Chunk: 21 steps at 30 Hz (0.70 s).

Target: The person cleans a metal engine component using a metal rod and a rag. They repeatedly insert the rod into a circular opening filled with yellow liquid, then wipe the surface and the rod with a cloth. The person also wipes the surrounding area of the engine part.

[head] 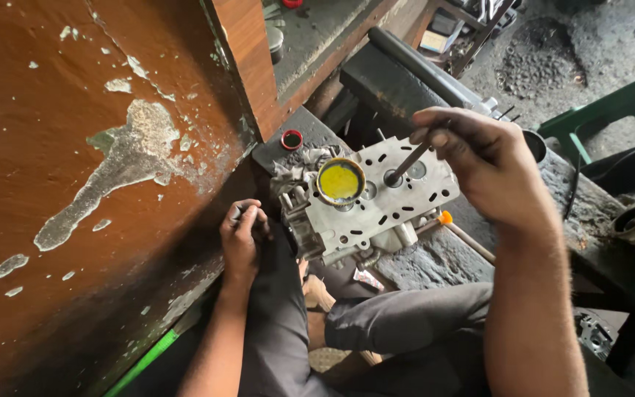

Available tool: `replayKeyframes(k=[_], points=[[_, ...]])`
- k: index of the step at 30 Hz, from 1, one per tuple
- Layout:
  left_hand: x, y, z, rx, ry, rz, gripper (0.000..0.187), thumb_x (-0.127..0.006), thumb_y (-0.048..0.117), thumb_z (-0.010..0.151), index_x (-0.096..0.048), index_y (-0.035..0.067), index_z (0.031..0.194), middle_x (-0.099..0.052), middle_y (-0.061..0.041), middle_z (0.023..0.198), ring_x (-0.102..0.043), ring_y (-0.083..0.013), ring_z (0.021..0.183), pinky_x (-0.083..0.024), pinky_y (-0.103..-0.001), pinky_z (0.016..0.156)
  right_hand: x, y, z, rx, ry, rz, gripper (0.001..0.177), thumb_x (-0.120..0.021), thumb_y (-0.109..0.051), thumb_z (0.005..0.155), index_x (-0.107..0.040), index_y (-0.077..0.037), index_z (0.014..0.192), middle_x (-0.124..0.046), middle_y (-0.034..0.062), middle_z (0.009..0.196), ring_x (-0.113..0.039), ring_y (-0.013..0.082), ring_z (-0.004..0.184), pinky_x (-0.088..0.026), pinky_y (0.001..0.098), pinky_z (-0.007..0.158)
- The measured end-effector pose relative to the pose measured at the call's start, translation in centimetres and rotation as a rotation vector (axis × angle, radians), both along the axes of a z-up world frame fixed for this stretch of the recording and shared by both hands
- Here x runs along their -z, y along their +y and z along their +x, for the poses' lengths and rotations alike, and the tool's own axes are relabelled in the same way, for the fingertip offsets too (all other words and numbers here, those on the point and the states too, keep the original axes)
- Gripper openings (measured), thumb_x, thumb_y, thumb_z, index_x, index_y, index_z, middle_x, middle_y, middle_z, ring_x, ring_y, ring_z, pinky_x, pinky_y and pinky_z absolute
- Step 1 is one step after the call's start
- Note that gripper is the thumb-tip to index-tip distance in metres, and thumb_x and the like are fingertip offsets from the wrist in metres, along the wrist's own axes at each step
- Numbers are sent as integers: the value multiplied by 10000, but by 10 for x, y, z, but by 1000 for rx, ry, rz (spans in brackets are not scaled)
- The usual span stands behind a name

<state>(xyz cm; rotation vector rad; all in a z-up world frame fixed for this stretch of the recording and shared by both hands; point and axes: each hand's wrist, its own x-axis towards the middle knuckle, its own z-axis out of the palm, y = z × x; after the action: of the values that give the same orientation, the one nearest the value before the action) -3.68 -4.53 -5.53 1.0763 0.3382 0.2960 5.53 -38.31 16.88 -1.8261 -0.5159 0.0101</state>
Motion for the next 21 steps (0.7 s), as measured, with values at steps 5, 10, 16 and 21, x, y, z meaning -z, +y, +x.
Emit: replayKeyframes(k=[5, 10, 16, 21], points=[[-3, -3, 4, 0, 6, -31, 108, -575, 84, 1001, -649, 29, 1057, -623, -40, 784, -579, -135, 617, -486, -294, 553, 4, 20, -2, 131, 48, 119, 139, -754, 43, 963, -735, -2, 1093, -740, 73, 1014, -696, 124, 930, -587, 295, 860], [4, 1, 8, -17, -20, 17, 117, -568, 92, 1008, -648, 31, 1068, -624, -41, 782, -580, -128, 629, -496, -292, 558, -33, 41, -16, 210, 8, 250, 131, -729, 37, 993, -646, -48, 1047, -724, 57, 975, -714, 134, 930, -628, 297, 921], [8, 12, 10, -34, -22, 8, 126, -555, 103, 1011, -633, 33, 1080, -624, -49, 787, -585, -134, 631, -510, -303, 558, -24, 29, -22, 219, -86, 162, 177, -658, -57, 994, -708, -26, 1162, -720, 48, 1057, -658, 105, 908, -539, 245, 792], [4, 10, 10, -3, -14, 30, 133, -554, 109, 1012, -634, 29, 1082, -626, -53, 795, -584, -138, 638, -504, -306, 566, -23, 39, -14, 89, -227, 567, 147, -719, -106, 1025, -733, -21, 1144, -718, 55, 1082, -702, 135, 980, -585, 293, 1003]])
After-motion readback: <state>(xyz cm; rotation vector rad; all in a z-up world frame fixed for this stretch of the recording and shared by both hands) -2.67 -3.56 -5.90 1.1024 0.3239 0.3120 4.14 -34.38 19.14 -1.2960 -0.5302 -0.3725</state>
